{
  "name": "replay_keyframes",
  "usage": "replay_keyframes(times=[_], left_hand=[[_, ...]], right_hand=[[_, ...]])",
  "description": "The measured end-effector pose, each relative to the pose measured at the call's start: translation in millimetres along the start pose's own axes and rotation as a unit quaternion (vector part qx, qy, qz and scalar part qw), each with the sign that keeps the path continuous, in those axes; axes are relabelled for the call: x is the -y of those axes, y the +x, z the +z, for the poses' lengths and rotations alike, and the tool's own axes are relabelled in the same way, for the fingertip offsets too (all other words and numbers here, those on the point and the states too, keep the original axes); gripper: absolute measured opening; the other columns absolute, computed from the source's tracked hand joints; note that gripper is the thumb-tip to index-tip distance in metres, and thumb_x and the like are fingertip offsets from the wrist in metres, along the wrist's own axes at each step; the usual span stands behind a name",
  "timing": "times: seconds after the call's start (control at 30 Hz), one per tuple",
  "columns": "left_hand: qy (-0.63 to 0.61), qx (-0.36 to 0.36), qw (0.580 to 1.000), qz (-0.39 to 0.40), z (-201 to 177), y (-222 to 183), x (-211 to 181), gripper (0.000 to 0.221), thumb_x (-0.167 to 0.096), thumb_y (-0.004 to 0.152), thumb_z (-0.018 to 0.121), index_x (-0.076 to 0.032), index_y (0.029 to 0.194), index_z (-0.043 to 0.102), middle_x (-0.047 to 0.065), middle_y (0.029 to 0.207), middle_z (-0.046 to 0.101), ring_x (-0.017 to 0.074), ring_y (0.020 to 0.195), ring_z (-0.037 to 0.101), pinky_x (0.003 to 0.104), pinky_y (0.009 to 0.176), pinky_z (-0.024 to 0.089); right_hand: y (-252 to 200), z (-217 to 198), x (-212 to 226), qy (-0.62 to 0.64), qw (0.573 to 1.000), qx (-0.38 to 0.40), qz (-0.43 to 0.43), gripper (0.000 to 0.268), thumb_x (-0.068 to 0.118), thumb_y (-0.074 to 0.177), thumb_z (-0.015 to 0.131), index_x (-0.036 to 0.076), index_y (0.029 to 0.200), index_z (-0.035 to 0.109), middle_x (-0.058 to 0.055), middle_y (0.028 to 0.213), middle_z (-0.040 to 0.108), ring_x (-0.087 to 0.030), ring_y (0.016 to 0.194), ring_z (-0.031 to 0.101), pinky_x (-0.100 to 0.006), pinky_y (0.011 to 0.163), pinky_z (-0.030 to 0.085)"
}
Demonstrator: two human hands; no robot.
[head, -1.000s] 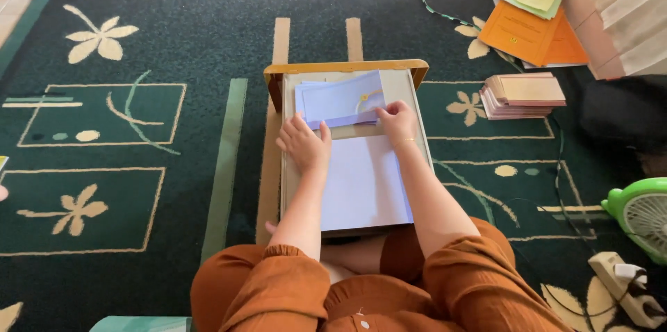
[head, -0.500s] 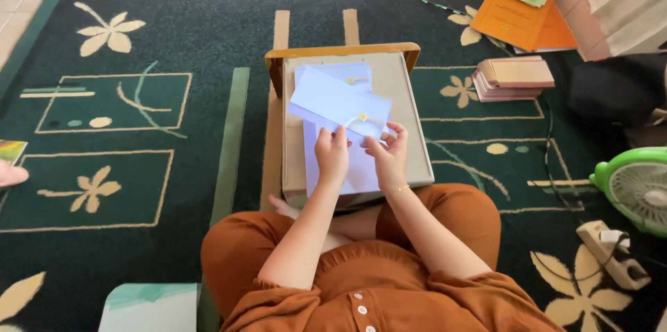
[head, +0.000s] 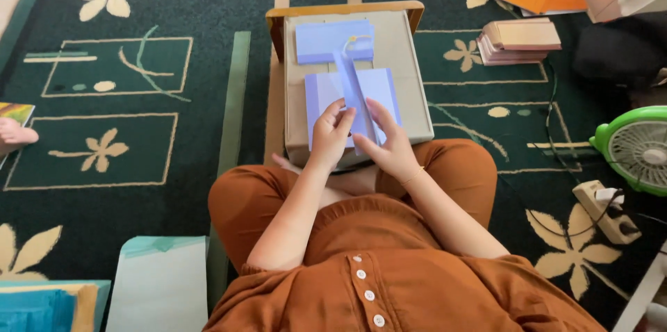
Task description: Folding individual sheets of paper in half and smoothing the crease by hand.
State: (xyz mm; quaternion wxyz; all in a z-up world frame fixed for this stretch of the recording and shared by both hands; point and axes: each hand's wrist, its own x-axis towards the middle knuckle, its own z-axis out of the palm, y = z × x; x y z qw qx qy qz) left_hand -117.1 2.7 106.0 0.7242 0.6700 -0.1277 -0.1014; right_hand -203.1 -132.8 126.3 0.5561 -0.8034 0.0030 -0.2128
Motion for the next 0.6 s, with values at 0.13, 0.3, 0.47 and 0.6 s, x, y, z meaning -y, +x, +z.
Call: replay_keyframes(times=[0.13, 0.3, 0.47, 0.6], left_hand=[[0.013, -0.011, 1.000, 0.017, -21, 7, 14, 0.026, -0.028, 0.101, 0.066, -0.015, 0.124, 0.071, 0.002, 0.093, 0.075, 0.0056, 0.079, 0.062, 0.023, 0.069, 0.058], [0.153, -0.129, 0.979, 0.048, -54, -8, -28, 0.029, -0.026, 0.096, 0.072, -0.009, 0.120, 0.074, 0.011, 0.089, 0.075, 0.0140, 0.072, 0.067, 0.030, 0.062, 0.058], [0.304, -0.157, 0.939, 0.033, -55, 4, 2, 0.031, -0.036, 0.089, 0.076, -0.015, 0.113, 0.078, 0.004, 0.087, 0.075, 0.0200, 0.078, 0.073, 0.033, 0.069, 0.060], [0.397, -0.202, 0.890, 0.097, -64, 35, 82, 0.031, -0.034, 0.086, 0.080, -0.016, 0.111, 0.078, 0.003, 0.085, 0.070, 0.0246, 0.081, 0.072, 0.038, 0.073, 0.060]], right_hand=[[-2, -13, -30, 0.029, 0.995, -0.075, 0.054, 0.048, 0.015, 0.093, 0.075, 0.018, 0.139, 0.061, -0.010, 0.118, 0.073, -0.025, 0.113, 0.070, -0.037, 0.088, 0.057], [1, -47, -56, -0.005, 0.974, -0.193, 0.118, 0.039, 0.011, 0.089, 0.079, 0.011, 0.124, 0.064, -0.005, 0.089, 0.068, -0.013, 0.074, 0.066, -0.026, 0.063, 0.057], [0, -40, -83, -0.071, 0.972, -0.161, 0.158, 0.046, 0.015, 0.085, 0.082, 0.013, 0.127, 0.066, -0.007, 0.088, 0.071, -0.015, 0.073, 0.068, -0.028, 0.064, 0.057], [2, -36, -115, -0.194, 0.957, -0.133, 0.171, 0.051, 0.032, 0.082, 0.086, 0.020, 0.127, 0.067, -0.003, 0.089, 0.075, -0.017, 0.078, 0.074, -0.032, 0.069, 0.059]])
